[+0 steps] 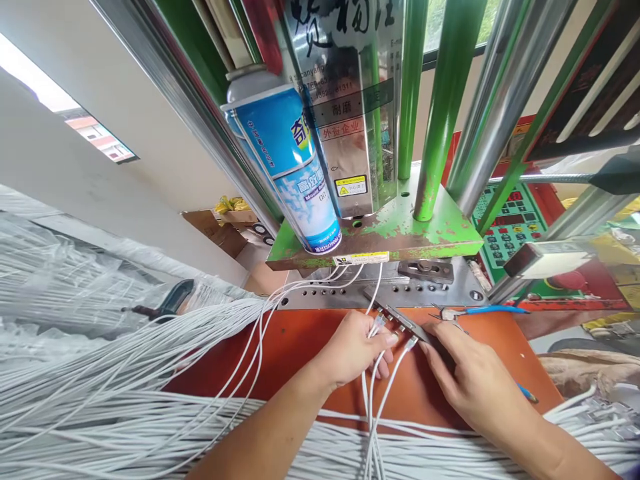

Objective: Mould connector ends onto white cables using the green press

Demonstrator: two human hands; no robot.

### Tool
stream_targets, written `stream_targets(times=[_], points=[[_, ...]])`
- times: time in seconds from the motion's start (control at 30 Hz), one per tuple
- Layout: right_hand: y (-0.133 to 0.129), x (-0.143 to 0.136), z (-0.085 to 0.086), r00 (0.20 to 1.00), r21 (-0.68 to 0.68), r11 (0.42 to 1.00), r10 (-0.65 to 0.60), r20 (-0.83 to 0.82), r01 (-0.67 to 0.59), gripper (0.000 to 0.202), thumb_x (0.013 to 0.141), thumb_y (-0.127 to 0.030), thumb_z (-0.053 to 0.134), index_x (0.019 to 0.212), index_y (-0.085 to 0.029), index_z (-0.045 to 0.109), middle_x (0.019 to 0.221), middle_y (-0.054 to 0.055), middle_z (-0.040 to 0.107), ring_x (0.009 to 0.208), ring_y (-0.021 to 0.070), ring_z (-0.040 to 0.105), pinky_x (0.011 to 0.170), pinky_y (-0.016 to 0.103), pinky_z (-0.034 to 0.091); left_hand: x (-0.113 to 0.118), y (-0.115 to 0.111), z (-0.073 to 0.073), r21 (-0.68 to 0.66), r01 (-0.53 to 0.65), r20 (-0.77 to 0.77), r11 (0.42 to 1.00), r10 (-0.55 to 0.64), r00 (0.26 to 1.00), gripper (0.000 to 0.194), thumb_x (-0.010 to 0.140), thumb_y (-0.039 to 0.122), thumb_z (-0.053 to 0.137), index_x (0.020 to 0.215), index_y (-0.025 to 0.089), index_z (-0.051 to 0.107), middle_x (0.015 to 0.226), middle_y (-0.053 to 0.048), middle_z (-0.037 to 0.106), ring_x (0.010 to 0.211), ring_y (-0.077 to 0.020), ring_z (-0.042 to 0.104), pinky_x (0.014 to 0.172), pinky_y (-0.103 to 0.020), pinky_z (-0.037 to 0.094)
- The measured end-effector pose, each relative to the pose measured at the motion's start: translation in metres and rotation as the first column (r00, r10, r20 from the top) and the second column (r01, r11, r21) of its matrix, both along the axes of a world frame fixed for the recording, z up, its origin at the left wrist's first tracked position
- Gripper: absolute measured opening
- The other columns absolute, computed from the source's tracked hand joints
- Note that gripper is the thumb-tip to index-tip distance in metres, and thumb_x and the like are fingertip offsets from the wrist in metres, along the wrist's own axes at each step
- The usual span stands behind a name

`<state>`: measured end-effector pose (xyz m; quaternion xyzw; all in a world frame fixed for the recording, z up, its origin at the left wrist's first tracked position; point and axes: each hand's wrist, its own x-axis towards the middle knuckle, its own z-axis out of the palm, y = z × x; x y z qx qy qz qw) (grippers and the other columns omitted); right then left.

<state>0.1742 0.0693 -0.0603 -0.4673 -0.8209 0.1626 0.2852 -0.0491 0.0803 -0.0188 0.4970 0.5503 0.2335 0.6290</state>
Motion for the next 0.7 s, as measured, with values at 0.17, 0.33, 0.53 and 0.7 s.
stream_targets(times=[0.17,0.33,0.53,0.7], points=[[-0.003,-0.003,0.001,0.999,0.033,0.998,0.047,0.012,-0.047,0.011,0.107,-0.031,0.042,0.102,-0.025,0.050,0.092,0.003,0.062,0.078,0.0205,0.061,0.067,0.034,0.045,0.002,0.003,0.002,0.048,-0.017,-0.070,0.999,0.020,0.997,0.030,0.094,0.040,0.055,0.082,0.014,0.065,0.060,0.001,0.059,0.038,-0.0097,0.052,0.037,-0.019,0.039],[-0.006,-0.004,0.000,0.994,0.140,0.988,0.044,0.101,-0.058,0.011,0.106,-0.027,0.042,0.097,-0.024,0.049,0.084,0.002,0.058,0.070,0.0206,0.058,0.059,0.034,0.040,0.006,0.006,0.004,0.014,0.003,-0.174,1.000,-0.001,0.985,0.031,0.095,0.038,0.054,0.076,0.016,0.062,0.052,0.004,0.050,0.034,-0.0087,0.045,0.034,-0.018,0.037],[-0.005,-0.004,0.005,0.995,0.045,0.994,0.097,0.035,-0.099,0.012,0.107,-0.031,0.043,0.100,-0.025,0.052,0.087,0.002,0.064,0.074,0.0196,0.063,0.064,0.033,0.045,0.007,0.003,0.001,-0.001,0.010,-0.071,1.000,-0.010,0.997,0.035,0.095,0.048,0.054,0.081,0.016,0.061,0.053,0.001,0.057,0.035,-0.0124,0.051,0.035,-0.021,0.037],[0.002,0.002,0.001,1.000,0.056,0.998,-0.029,0.001,0.028,0.018,0.108,-0.036,0.043,0.112,-0.025,0.057,0.094,0.003,0.068,0.076,0.0197,0.067,0.068,0.034,0.049,-0.002,-0.001,-0.002,0.161,-0.093,-0.145,0.983,0.116,0.983,0.046,0.099,0.062,0.047,0.086,0.019,0.056,0.055,0.004,0.052,0.043,-0.0108,0.048,0.044,-0.022,0.037]])
